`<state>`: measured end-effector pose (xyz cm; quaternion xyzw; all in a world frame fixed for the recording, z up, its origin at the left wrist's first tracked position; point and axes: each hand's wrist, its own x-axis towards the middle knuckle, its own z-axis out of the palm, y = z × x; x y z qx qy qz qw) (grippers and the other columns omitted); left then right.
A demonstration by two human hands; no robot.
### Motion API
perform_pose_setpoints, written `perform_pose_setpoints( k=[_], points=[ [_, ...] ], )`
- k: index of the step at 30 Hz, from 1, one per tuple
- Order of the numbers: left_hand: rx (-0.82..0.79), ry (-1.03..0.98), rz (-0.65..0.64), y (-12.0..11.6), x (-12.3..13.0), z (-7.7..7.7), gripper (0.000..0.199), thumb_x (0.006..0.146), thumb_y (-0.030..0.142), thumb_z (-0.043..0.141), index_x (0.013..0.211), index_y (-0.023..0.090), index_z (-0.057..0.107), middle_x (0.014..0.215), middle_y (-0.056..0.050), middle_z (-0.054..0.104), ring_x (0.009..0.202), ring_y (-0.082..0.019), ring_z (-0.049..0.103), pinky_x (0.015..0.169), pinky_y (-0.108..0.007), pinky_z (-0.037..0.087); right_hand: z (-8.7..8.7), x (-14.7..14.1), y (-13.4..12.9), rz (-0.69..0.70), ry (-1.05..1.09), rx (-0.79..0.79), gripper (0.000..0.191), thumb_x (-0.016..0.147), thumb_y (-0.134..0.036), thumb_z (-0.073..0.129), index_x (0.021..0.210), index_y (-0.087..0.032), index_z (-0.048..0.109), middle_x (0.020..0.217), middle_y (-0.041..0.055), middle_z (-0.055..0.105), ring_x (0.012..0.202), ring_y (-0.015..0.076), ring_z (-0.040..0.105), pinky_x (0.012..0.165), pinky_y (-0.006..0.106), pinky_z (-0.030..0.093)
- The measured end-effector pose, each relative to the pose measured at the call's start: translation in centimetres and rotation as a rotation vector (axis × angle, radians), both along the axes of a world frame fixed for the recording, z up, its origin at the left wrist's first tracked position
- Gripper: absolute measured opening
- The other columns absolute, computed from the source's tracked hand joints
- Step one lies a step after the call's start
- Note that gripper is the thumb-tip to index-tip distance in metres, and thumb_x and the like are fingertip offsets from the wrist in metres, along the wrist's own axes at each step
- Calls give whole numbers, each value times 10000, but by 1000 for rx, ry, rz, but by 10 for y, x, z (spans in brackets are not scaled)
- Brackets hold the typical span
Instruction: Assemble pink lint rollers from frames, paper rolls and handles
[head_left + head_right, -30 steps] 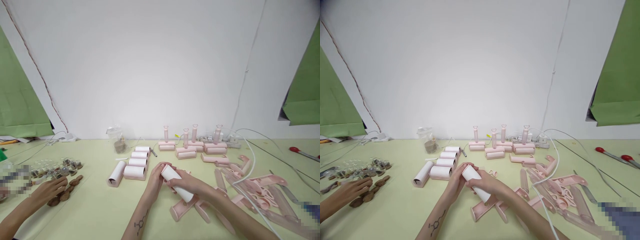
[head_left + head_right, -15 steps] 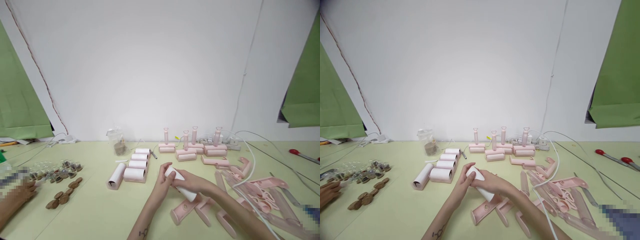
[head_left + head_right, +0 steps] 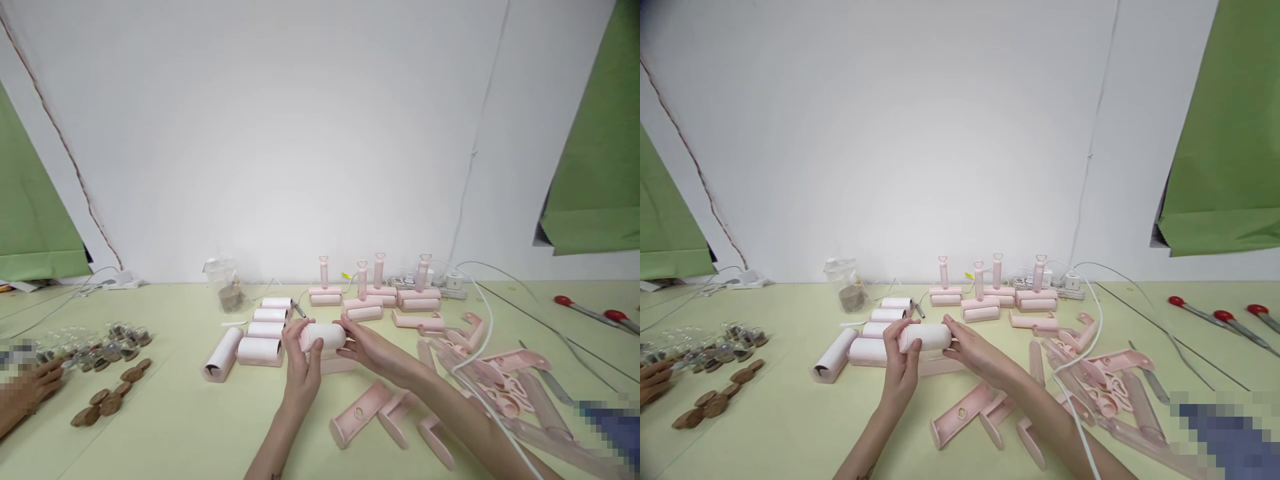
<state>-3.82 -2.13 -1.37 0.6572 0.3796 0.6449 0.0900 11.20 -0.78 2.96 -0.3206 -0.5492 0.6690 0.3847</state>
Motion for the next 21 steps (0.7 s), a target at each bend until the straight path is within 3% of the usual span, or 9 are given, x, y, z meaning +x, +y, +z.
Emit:
perform_pose_setpoints(
  k=[3,8,12,14,16,18,21],
  points=[
    [154,141,47,-3,1,-1,339,839,186,417,1161,231,318,1092,-98,407,1101,-206,369,914,-404,352,1,-3,-3,-76,-2,24,531,755,-501,504,1174,-182,439,1207,76,450,1113,181,428,922,294,371],
    [303,233,51,-5,3,-5,464,807,81,431,1215,231,269,1120,-106,349,1091,-190,401,900,-370,396,-1,-3,-5,-126,-70,116,743,686,-470,591,1296,-184,278,1213,94,442,1079,186,462,918,311,365],
    [290,293,-77,-10,9,-16,607,789,69,416,1297,235,128,1205,-129,319,1170,-222,332,939,-422,355,-7,-6,-9,-99,-190,192,990,571,-393,712,1342,-218,115,1187,97,452,1065,212,470,866,335,408],
    [153,297,-220,-14,11,-17,654,792,129,425,1323,236,60,1276,-137,279,1221,-246,261,967,-456,305,-9,-6,-10,-122,-252,229,1038,562,-379,719,1345,-231,54,1137,87,482,1028,219,494,834,355,430],
    [-47,164,-375,-16,11,-10,661,797,255,451,1333,231,65,1317,-133,265,1243,-264,231,992,-461,259,-7,-5,-11,-195,-309,293,991,572,-380,704,1331,-235,83,1165,88,452,1021,221,494,826,359,433],
    [-262,-133,-507,-15,10,2,636,796,404,434,1325,215,134,1292,-130,339,1229,-266,278,998,-430,257,-5,-5,-13,-257,-374,430,928,564,-365,701,1304,-250,153,1240,89,373,1060,231,458,844,358,420],
    [-634,-557,-659,-13,7,19,562,803,502,377,1282,243,239,1132,-108,515,1085,-252,474,879,-377,399,-3,-9,-20,-206,-506,653,922,545,-363,703,1295,-292,172,1306,82,286,1110,258,405,843,365,417]
  ],
)
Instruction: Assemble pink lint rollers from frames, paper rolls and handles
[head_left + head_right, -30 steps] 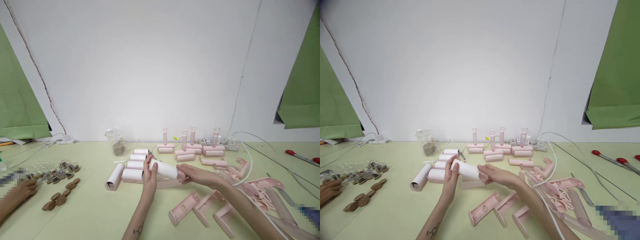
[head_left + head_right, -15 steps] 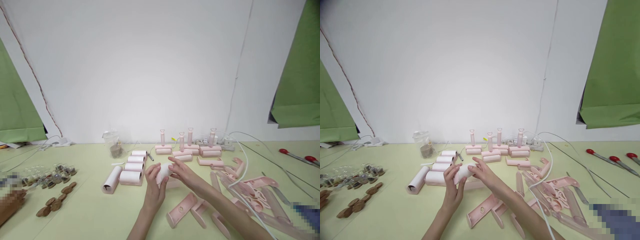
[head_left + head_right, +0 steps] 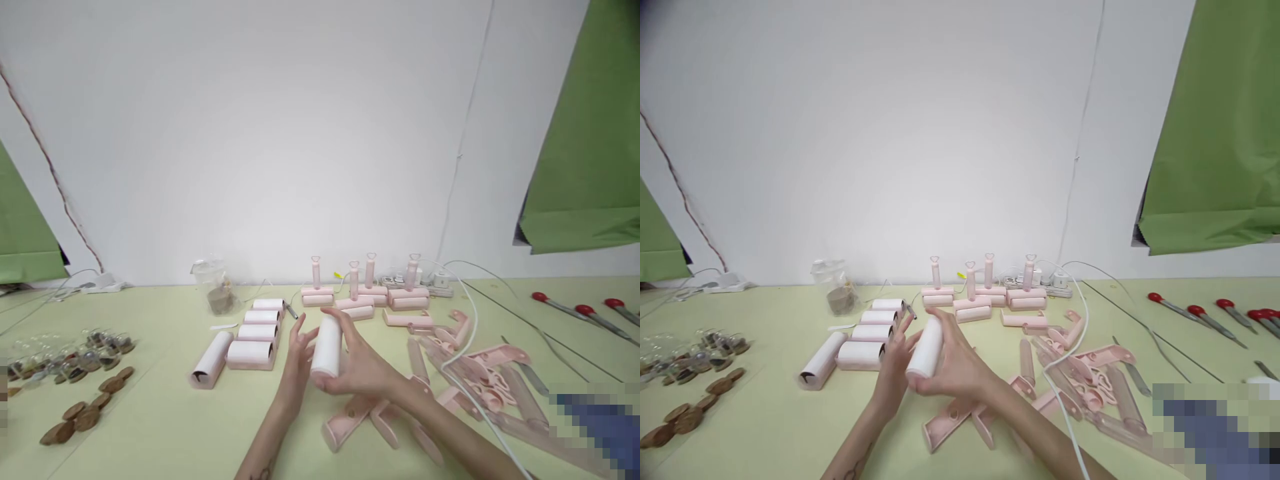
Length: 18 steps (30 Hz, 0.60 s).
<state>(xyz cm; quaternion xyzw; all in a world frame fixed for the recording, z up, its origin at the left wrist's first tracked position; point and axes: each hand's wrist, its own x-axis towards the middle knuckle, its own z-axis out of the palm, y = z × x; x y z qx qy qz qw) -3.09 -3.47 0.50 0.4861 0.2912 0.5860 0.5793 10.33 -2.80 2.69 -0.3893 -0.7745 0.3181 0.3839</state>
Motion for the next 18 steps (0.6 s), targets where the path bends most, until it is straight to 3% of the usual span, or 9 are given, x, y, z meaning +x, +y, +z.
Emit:
perform_pose_setpoints(
  k=[3,5,6,8,10,14,16,18],
  points=[
    [-251,-77,-186,2,-3,7,483,779,466,471,1202,278,334,983,-68,586,794,-208,618,609,-288,493,2,-3,-7,58,-179,165,1099,486,-459,718,1327,-277,35,1357,110,184,1227,319,217,924,438,324],
    [-308,-120,-182,4,-5,6,420,750,438,530,1105,258,397,888,-44,600,612,-164,622,465,-231,463,9,2,-9,3,-224,234,1145,494,-514,697,1325,-247,-44,1371,129,124,1258,319,117,954,456,268],
    [-329,-155,-138,5,-6,5,392,737,430,545,1055,242,412,834,-31,601,537,-146,606,419,-217,443,14,7,-9,-36,-231,228,1060,556,-520,658,1319,-243,-23,1356,132,159,1244,302,166,931,440,299],
    [-368,-241,-23,9,-9,3,336,724,423,548,959,218,424,719,0,588,423,-116,552,353,-202,406,22,16,-8,-60,-291,178,697,709,-448,542,1268,-255,173,1237,101,355,1104,243,383,817,371,394],
    [-399,-307,42,13,-11,3,282,715,417,531,865,199,432,622,27,551,352,-93,492,303,-189,368,22,22,-7,36,-483,142,434,720,-373,532,1116,-249,405,1030,55,504,909,210,491,714,326,415],
    [-418,-329,34,15,-13,4,274,690,437,506,735,178,431,562,45,500,309,-64,432,258,-170,318,-6,14,-2,314,-904,129,368,521,-288,683,861,-188,582,844,51,549,794,233,509,602,290,381],
    [-402,-336,52,15,-13,4,281,685,445,504,723,178,426,570,50,494,310,-55,427,262,-166,321,-16,8,1,345,-930,163,216,546,-217,643,748,-185,575,791,36,548,748,213,510,547,257,344],
    [-364,-368,125,15,-13,3,285,686,449,506,740,181,424,581,55,492,321,-54,436,279,-167,340,-14,9,4,289,-846,176,156,583,-175,580,729,-197,528,735,4,531,668,175,493,504,233,303]
  ],
)
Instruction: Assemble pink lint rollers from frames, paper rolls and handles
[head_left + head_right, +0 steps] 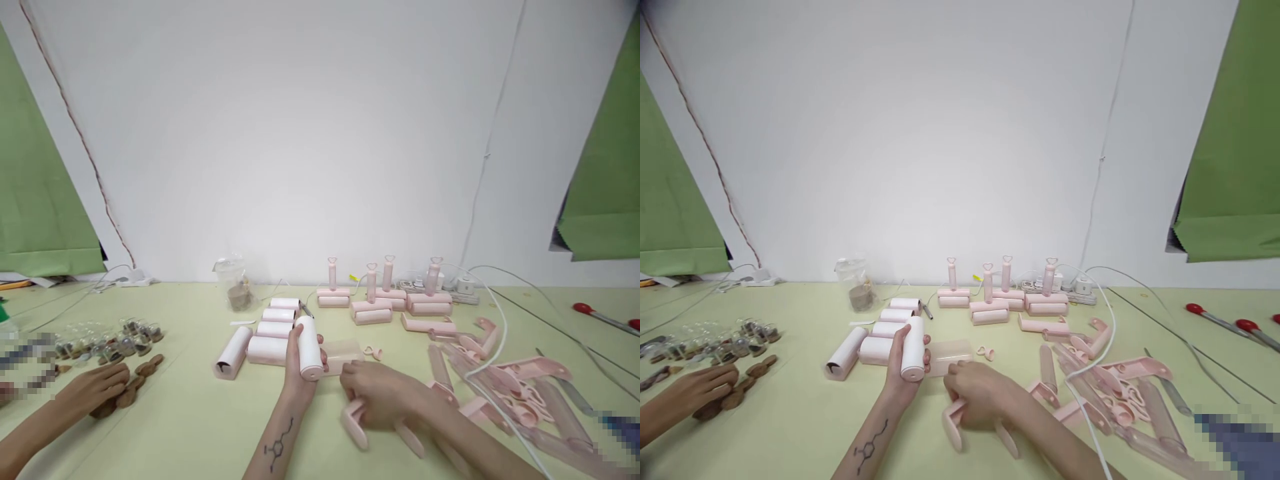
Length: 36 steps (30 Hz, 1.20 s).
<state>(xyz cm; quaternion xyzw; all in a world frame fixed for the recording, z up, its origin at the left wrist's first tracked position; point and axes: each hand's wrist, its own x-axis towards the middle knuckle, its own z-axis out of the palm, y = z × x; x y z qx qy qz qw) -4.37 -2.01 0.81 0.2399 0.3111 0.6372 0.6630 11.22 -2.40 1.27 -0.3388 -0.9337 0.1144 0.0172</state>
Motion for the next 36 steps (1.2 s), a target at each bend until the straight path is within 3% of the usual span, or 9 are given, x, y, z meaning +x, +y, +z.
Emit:
perform_pose_setpoints(
  k=[4,7,12,16,20,24,28,31,36],
  points=[
    [45,19,199,-2,7,-6,301,709,459,497,829,196,415,593,55,499,351,-80,477,326,-195,392,20,11,6,-283,409,-70,162,771,-263,411,930,-231,409,588,-60,431,512,129,412,481,227,288],
    [56,106,246,-6,18,-11,323,734,457,490,930,225,382,606,56,520,387,-99,520,381,-212,426,20,6,10,-472,809,-134,223,869,-409,233,949,-242,356,606,-57,405,548,135,441,558,264,364],
    [46,275,177,-14,33,-17,412,760,440,485,1094,279,305,587,59,547,482,-135,581,468,-233,457,-3,-16,6,-534,1065,-461,335,827,-573,211,855,-256,316,698,-28,429,566,148,512,542,298,444],
    [119,369,101,-17,39,-19,409,767,447,479,1096,243,345,667,14,597,617,-164,612,565,-261,478,-2,-21,0,-549,1134,-400,341,816,-585,241,840,-253,314,764,-11,452,642,162,517,580,308,461],
    [179,407,56,-19,43,-23,371,782,426,472,1097,258,369,985,-40,586,852,-177,594,712,-270,468,0,-20,-4,-570,1118,-323,329,834,-559,227,842,-245,328,805,5,494,735,181,519,659,328,441],
    [256,455,-32,-17,40,-25,542,716,447,560,1151,253,302,1118,-74,523,960,-206,549,764,-291,451,0,-20,-2,-589,1105,-248,320,853,-525,218,896,-239,356,836,12,518,781,181,525,688,325,427],
    [307,652,-141,-13,22,-10,745,590,351,693,1187,231,263,1094,-85,522,943,-226,537,741,-315,452,15,-5,4,-356,994,-247,314,858,-474,288,976,-231,449,913,22,554,841,171,527,727,305,423],
    [409,893,-290,-15,7,2,655,577,253,684,1146,208,362,1035,-46,546,907,-204,521,752,-299,426,31,16,2,-191,736,-215,296,836,-427,375,984,-228,535,941,35,594,828,180,534,703,295,415],
    [478,1310,-367,-31,5,-10,509,545,207,641,1020,240,462,781,33,586,664,-167,530,573,-232,397,26,37,-23,-211,327,42,185,770,-275,419,793,-195,584,740,35,618,648,165,535,568,251,352]
  ],
)
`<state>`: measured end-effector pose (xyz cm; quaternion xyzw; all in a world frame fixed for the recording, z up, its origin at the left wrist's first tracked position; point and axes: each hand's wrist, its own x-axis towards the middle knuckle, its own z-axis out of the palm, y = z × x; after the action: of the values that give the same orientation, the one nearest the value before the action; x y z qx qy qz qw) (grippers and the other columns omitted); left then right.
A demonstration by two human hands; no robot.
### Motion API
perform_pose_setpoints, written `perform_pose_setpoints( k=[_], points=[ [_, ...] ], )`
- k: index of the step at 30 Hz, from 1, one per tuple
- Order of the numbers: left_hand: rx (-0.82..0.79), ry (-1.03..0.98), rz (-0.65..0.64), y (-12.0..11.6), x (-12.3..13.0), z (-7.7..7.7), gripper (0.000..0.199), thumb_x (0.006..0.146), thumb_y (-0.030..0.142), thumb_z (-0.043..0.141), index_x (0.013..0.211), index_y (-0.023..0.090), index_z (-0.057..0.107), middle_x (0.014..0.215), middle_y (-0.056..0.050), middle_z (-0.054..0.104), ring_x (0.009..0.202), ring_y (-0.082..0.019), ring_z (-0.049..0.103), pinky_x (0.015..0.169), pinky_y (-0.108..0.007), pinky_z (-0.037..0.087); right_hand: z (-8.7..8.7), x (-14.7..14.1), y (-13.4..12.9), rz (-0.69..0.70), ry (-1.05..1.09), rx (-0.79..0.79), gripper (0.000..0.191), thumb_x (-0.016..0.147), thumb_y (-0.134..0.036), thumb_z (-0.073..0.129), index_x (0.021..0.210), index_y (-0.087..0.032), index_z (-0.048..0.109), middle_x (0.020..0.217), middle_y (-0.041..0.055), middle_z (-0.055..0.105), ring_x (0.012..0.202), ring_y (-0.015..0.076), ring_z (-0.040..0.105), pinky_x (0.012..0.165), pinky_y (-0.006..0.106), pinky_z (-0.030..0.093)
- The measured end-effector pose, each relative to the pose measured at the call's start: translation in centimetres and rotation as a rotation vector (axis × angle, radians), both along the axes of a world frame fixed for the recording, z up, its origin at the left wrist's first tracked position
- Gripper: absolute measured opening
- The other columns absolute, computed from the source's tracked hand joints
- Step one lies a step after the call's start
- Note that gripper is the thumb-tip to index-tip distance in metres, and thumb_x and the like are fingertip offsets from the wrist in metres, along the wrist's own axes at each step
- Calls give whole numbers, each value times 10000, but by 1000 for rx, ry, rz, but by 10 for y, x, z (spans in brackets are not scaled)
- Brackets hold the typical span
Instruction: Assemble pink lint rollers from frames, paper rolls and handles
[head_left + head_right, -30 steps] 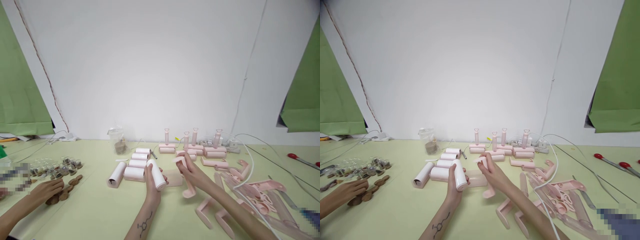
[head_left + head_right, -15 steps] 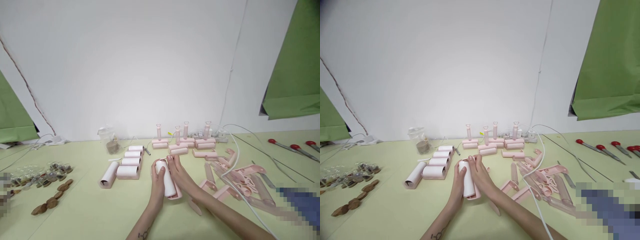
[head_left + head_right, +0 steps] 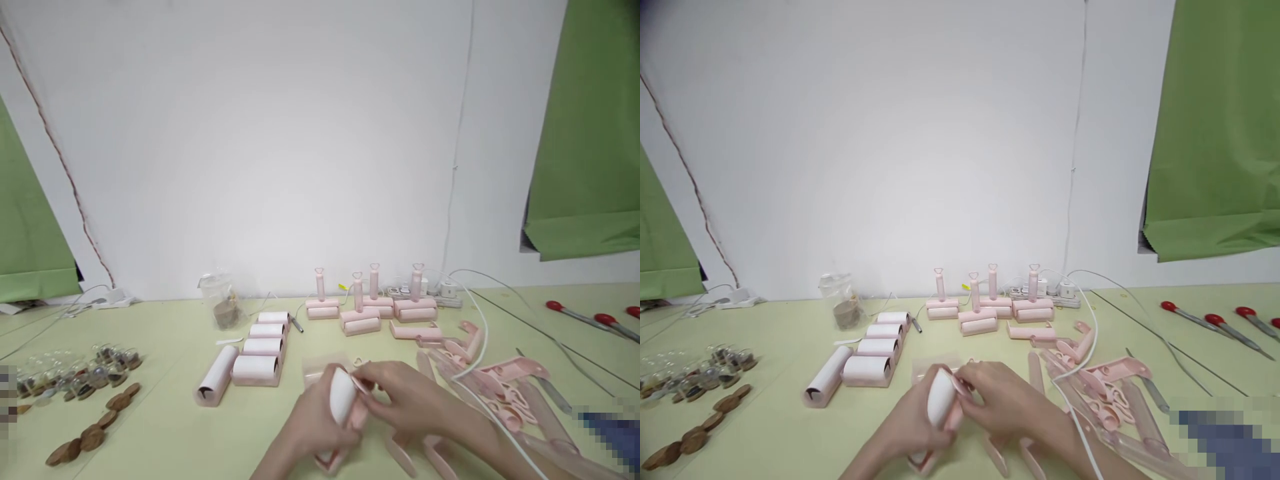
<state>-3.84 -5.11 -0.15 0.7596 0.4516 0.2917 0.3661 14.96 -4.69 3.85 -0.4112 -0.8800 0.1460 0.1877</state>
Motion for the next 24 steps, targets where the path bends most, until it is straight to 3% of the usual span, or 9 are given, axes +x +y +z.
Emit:
perform_pose_setpoints(
  k=[3,5,8,11,17,20,22,24],
  points=[
    [101,128,-66,-10,3,-8,455,564,266,632,992,276,478,754,23,608,648,-197,554,528,-228,367,-12,-1,-16,-77,-225,107,90,644,-213,469,674,-178,546,658,49,598,579,185,521,518,261,294],
    [153,216,-163,-15,1,-4,396,605,345,611,974,278,484,763,8,622,636,-208,569,493,-222,339,-16,-4,-25,-69,-302,119,82,607,-198,458,652,-176,524,650,59,590,580,201,520,514,269,278],
    [212,367,-277,-19,-5,11,371,658,452,555,964,256,479,733,-7,625,574,-207,573,429,-216,273,-14,-6,-32,6,-284,77,100,622,-167,416,666,-177,505,687,63,585,624,201,522,539,265,298],
    [260,424,-277,-24,-8,23,349,696,490,511,949,252,480,718,-10,624,557,-206,572,415,-218,258,-8,-5,-36,82,-213,57,118,632,-129,397,687,-177,489,737,60,576,659,184,508,579,255,329],
    [276,454,-298,-24,-14,28,356,664,430,573,979,277,506,725,5,630,578,-214,580,441,-220,285,-1,6,-32,90,-126,-108,55,649,-174,476,683,-186,517,667,14,552,613,154,501,524,230,339],
    [160,328,-254,-17,-14,30,497,595,293,643,1062,298,474,848,15,626,716,-214,584,530,-219,376,3,13,-22,25,-32,-250,194,677,-316,551,845,-219,566,716,0,575,631,160,527,528,238,369],
    [100,140,-155,-11,-10,30,507,616,232,617,1092,288,452,959,6,602,811,-200,568,634,-237,425,1,12,-13,-15,161,-346,324,726,-393,536,1018,-254,524,842,11,593,757,178,553,634,268,418],
    [87,-65,-54,-4,-3,30,511,660,224,578,1140,262,407,996,-20,582,857,-191,556,705,-263,442,-6,4,-3,4,392,-437,365,740,-422,541,1056,-247,498,939,30,588,871,193,549,740,303,431]
  ],
)
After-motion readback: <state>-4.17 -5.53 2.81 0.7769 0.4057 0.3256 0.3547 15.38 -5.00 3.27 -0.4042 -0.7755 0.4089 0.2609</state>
